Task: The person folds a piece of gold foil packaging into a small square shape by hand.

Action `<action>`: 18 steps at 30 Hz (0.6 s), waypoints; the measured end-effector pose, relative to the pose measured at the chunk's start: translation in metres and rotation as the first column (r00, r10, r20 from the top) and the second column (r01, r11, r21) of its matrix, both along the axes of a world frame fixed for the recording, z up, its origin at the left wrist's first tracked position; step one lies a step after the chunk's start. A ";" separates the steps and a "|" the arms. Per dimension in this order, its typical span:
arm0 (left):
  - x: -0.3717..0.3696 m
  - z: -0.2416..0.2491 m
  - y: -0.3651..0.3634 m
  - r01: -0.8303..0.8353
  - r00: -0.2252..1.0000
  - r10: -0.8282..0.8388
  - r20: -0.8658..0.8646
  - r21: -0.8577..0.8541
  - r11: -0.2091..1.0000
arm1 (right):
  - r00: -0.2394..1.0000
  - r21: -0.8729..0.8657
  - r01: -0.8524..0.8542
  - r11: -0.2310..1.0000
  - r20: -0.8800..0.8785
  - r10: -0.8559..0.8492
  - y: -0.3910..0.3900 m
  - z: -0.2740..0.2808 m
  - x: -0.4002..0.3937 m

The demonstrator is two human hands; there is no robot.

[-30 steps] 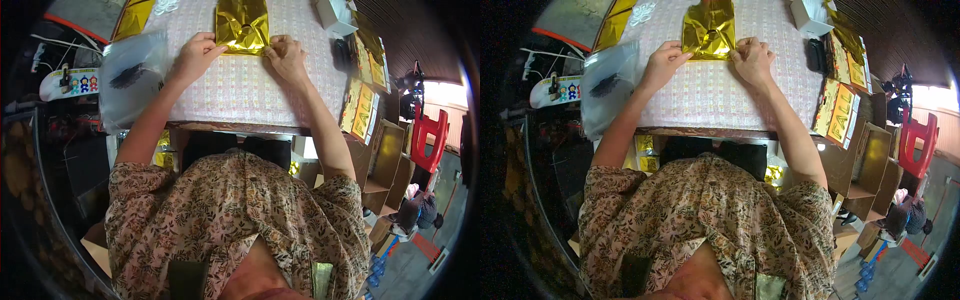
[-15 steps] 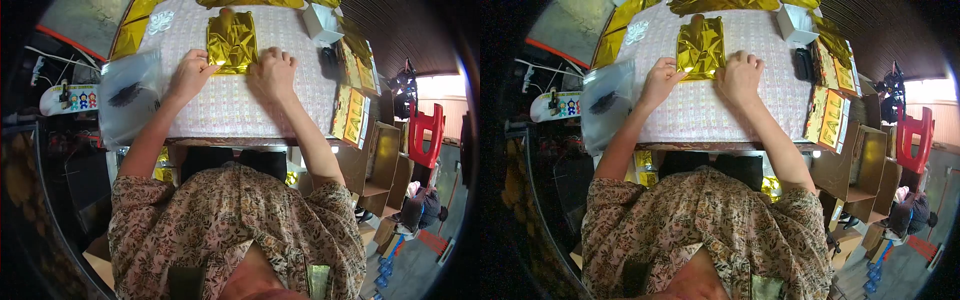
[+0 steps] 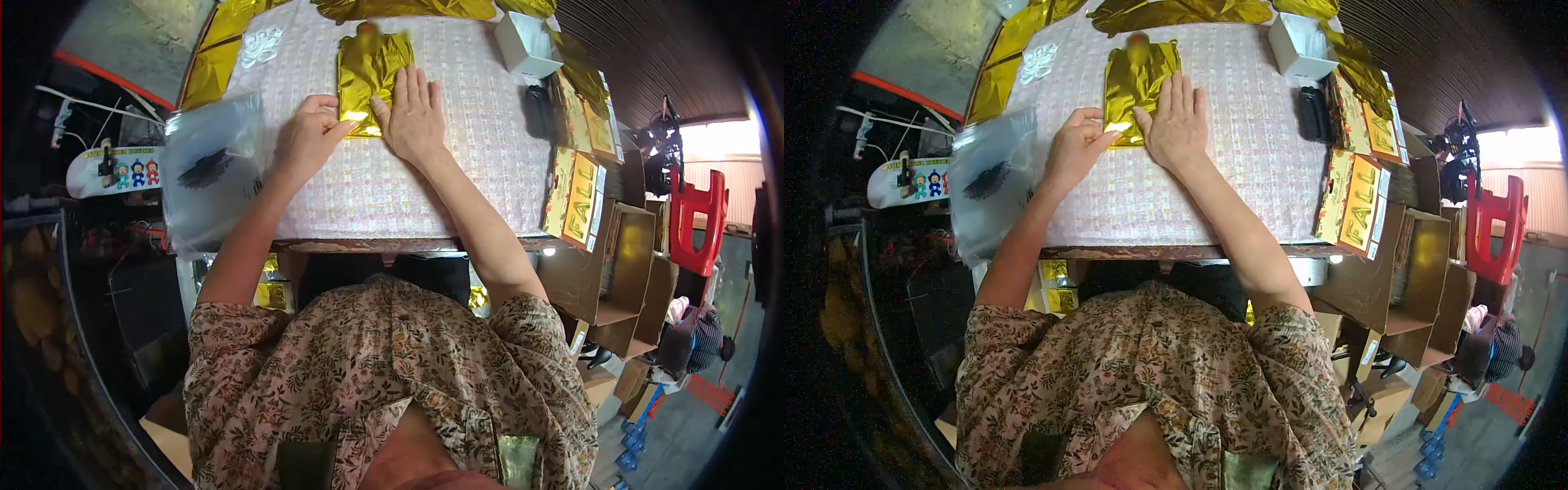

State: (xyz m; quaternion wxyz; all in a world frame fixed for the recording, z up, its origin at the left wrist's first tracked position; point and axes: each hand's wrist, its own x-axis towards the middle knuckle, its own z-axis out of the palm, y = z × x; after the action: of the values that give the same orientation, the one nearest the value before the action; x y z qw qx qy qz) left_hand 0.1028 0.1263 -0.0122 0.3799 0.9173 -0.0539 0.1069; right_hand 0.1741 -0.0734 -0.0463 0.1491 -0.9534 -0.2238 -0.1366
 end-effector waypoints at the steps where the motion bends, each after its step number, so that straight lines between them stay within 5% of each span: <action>1: -0.001 -0.002 0.000 -0.013 1.000 0.013 0.012 0.005 1.000 | 1.000 0.009 -0.001 1.000 0.021 0.001 0.000 0.000 -0.001; 14: -0.003 -0.007 0.000 -0.037 0.998 0.037 0.044 0.008 0.999 | 0.997 -0.027 0.037 0.999 0.065 -0.035 0.003 -0.002 0.000; 17: -0.002 0.009 -0.006 -0.096 0.991 0.082 0.105 0.131 0.987 | 0.996 -0.017 0.034 0.999 0.080 -0.033 0.003 -0.005 0.001; 18: 0.001 0.022 -0.008 -0.012 0.986 -0.044 0.164 0.331 0.943 | 0.997 -0.021 0.034 0.999 0.077 -0.033 0.003 -0.004 0.001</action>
State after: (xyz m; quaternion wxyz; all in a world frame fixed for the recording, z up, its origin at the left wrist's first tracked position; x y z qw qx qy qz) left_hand 0.1034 0.1183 0.0098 0.2153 0.9552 -0.1105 0.1705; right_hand 0.1753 -0.0706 -0.0506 0.1274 -0.9528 -0.2148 -0.1728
